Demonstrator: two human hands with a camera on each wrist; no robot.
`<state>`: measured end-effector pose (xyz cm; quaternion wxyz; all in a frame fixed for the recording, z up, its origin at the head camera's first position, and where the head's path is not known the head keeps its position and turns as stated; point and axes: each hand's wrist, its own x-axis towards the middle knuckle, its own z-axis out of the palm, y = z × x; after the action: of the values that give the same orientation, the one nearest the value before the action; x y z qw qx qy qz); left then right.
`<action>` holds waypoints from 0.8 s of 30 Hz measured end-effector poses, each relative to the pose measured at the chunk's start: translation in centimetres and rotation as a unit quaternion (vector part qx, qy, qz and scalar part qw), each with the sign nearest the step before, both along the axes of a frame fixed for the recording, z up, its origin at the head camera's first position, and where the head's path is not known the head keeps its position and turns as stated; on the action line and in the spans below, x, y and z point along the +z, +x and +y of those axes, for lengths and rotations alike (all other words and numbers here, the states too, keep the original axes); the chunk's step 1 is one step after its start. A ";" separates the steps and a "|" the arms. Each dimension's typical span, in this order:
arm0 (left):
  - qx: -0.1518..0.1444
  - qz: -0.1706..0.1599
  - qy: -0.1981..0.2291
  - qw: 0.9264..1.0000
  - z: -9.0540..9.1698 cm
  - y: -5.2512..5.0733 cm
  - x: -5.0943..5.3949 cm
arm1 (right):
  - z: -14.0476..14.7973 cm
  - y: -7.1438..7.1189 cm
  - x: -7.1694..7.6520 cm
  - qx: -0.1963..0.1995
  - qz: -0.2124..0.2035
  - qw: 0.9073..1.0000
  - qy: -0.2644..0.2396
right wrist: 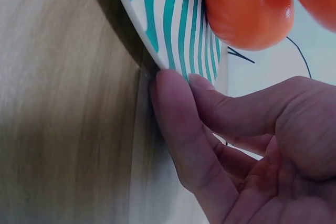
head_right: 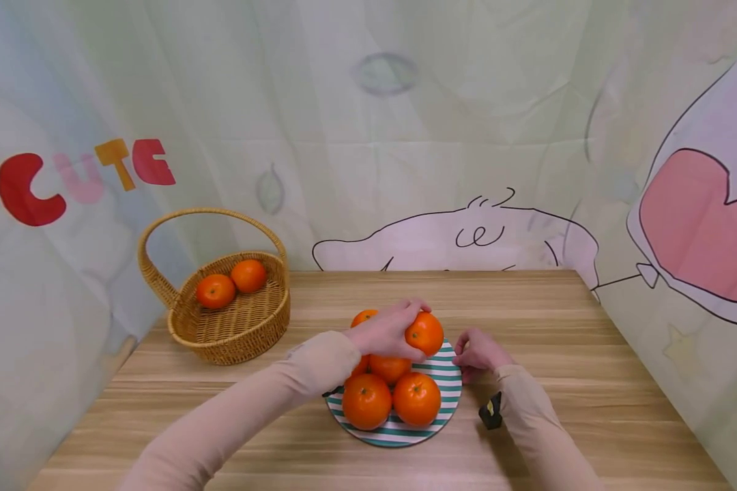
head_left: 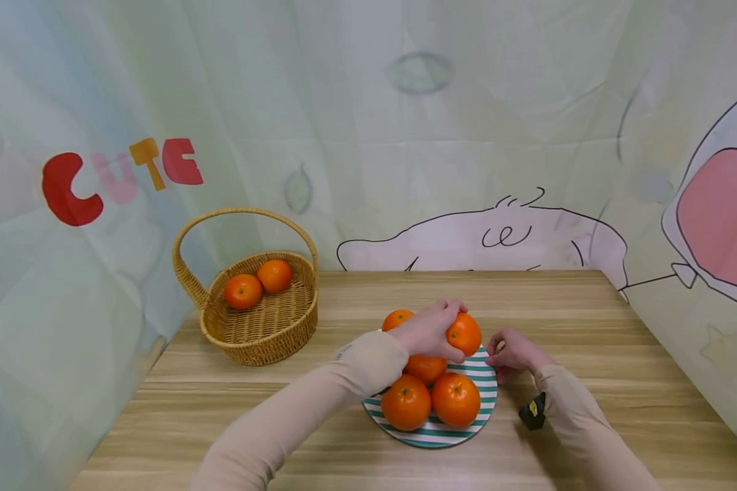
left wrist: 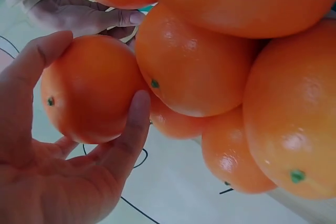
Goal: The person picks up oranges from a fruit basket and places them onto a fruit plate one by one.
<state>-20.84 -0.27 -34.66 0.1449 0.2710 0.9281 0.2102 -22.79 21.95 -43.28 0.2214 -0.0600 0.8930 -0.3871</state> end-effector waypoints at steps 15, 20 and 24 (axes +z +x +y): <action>-0.047 0.055 -0.122 0.990 2.4 -0.3 -0.4 | 0.3 0.0 -0.3 0.005 0.014 1.000 -0.022; -0.070 0.066 -0.140 0.985 2.7 -0.5 -0.9 | 0.4 0.0 -0.4 0.015 0.028 0.999 -0.029; -0.077 0.061 -0.150 0.984 2.9 -0.4 -1.2 | 0.4 0.0 -0.4 0.005 0.020 0.999 -0.028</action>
<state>-21.29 2.60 -35.87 0.1423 0.3293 0.9326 0.0401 -22.74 22.30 -43.69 0.2036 -0.0781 0.8858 -0.4096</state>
